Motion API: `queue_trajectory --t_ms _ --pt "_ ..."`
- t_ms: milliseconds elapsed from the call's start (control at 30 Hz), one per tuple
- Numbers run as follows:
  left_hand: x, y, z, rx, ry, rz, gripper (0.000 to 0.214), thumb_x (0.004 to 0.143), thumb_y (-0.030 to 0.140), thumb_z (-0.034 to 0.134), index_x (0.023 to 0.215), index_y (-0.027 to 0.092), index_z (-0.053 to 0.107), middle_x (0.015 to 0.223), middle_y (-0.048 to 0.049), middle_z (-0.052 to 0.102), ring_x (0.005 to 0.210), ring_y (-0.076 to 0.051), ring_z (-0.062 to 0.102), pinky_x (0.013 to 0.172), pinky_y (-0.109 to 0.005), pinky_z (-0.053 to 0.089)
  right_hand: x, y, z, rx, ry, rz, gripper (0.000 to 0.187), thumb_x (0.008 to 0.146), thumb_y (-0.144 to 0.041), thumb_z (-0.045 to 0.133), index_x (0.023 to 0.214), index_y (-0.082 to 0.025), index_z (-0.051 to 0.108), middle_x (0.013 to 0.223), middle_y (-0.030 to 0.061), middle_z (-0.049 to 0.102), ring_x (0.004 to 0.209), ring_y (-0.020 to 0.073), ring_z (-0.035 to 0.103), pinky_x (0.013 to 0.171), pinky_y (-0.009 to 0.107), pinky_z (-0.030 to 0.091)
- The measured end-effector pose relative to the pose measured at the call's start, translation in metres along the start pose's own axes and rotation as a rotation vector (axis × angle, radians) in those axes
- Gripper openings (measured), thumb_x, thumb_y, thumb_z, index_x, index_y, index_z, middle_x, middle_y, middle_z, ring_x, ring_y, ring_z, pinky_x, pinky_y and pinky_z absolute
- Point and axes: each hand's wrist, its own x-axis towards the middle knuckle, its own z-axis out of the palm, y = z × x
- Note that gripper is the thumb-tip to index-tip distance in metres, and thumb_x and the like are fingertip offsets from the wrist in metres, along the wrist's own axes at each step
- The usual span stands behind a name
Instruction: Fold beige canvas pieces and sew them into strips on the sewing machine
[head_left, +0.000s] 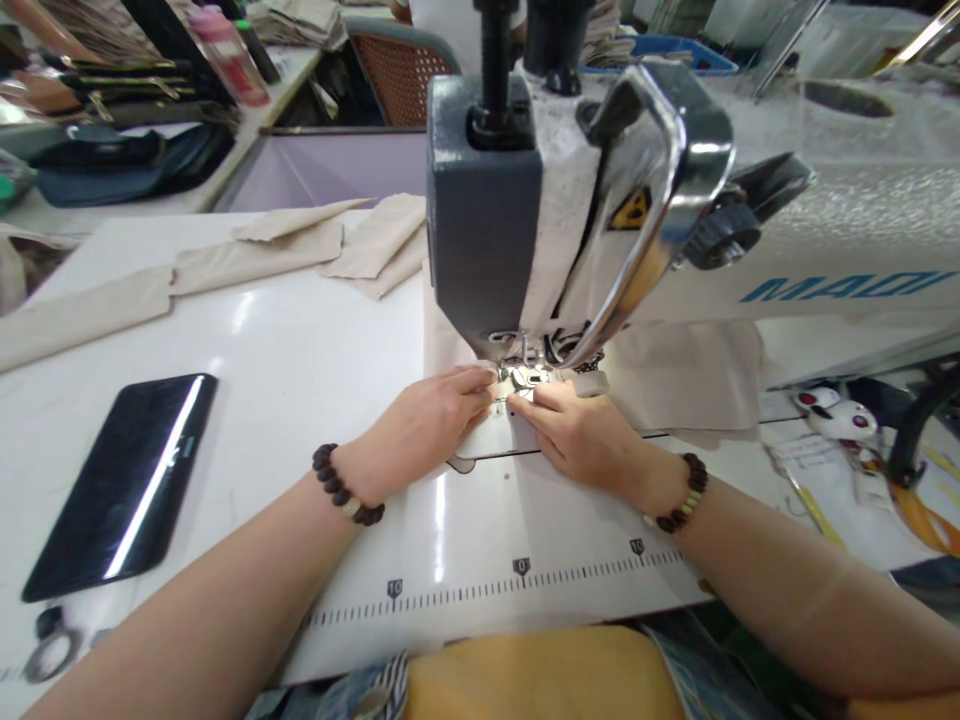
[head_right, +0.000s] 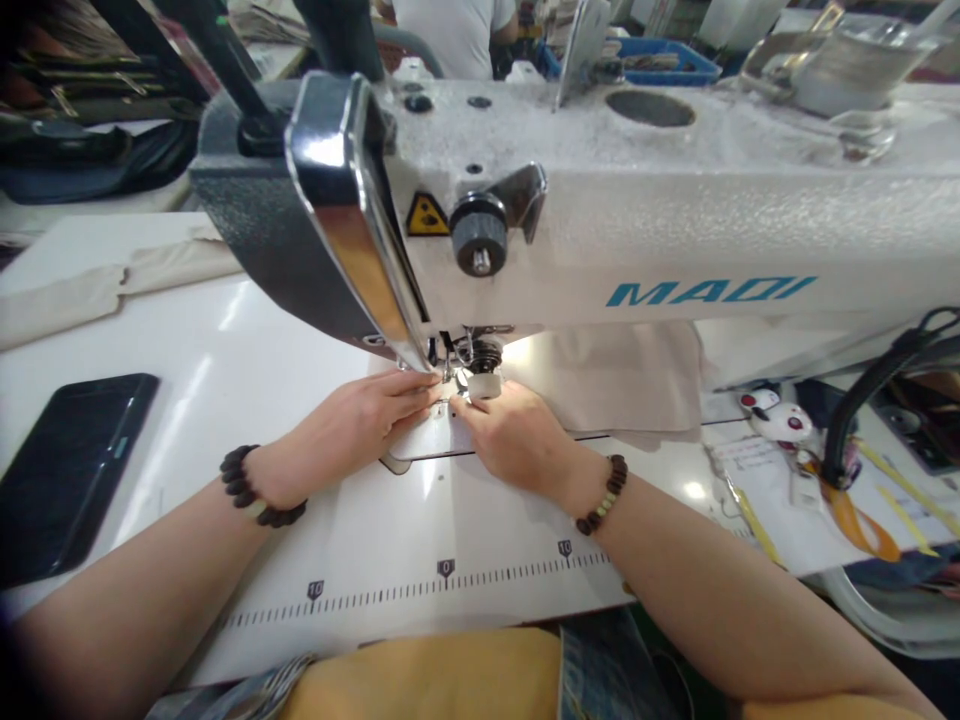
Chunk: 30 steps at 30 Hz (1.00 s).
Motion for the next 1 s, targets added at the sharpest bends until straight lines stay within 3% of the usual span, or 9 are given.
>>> queue_trajectory --t_ms 467,767,900,1000 --pt "0.005 -0.003 -0.001 0.054 0.046 -0.005 0.016 0.089 0.013 0.046 0.095 0.01 0.06 0.096 -0.008 0.062 0.096 -0.018 0.058 0.087 -0.03 0.049 0.0 -0.001 0.0 -0.025 -0.027 0.026 0.025 0.081 -0.01 0.044 0.101 -0.014 0.06 0.082 0.0059 0.062 0.068 0.0162 0.05 0.054 0.027 0.028" --pt "0.008 0.002 0.001 0.113 0.029 -0.092 0.013 0.087 0.012 0.047 0.092 0.011 0.06 0.092 -0.0076 0.06 0.094 -0.019 0.057 0.083 -0.03 0.049 0.001 -0.002 -0.001 -0.025 -0.013 0.033 0.027 0.08 -0.009 0.046 0.102 -0.014 0.061 0.081 0.0052 0.062 0.064 0.0156 0.048 0.052 0.027 0.027" --pt "0.005 0.011 -0.005 0.169 -0.066 -0.11 0.016 0.089 0.018 0.046 0.093 0.01 0.059 0.091 -0.0084 0.059 0.088 -0.02 0.056 0.077 -0.033 0.049 0.0 0.0 -0.001 0.003 0.013 0.014 0.027 0.08 -0.009 0.046 0.101 -0.013 0.061 0.082 0.0054 0.062 0.068 0.0162 0.049 0.053 0.027 0.028" --pt "-0.002 0.023 -0.01 0.199 -0.163 -0.118 0.025 0.091 0.026 0.043 0.083 0.011 0.06 0.082 -0.0081 0.058 0.078 -0.021 0.054 0.069 -0.034 0.048 -0.002 0.002 -0.002 0.043 0.023 -0.027 0.029 0.08 -0.008 0.044 0.103 -0.013 0.06 0.079 0.0049 0.061 0.07 0.016 0.05 0.055 0.026 0.03"
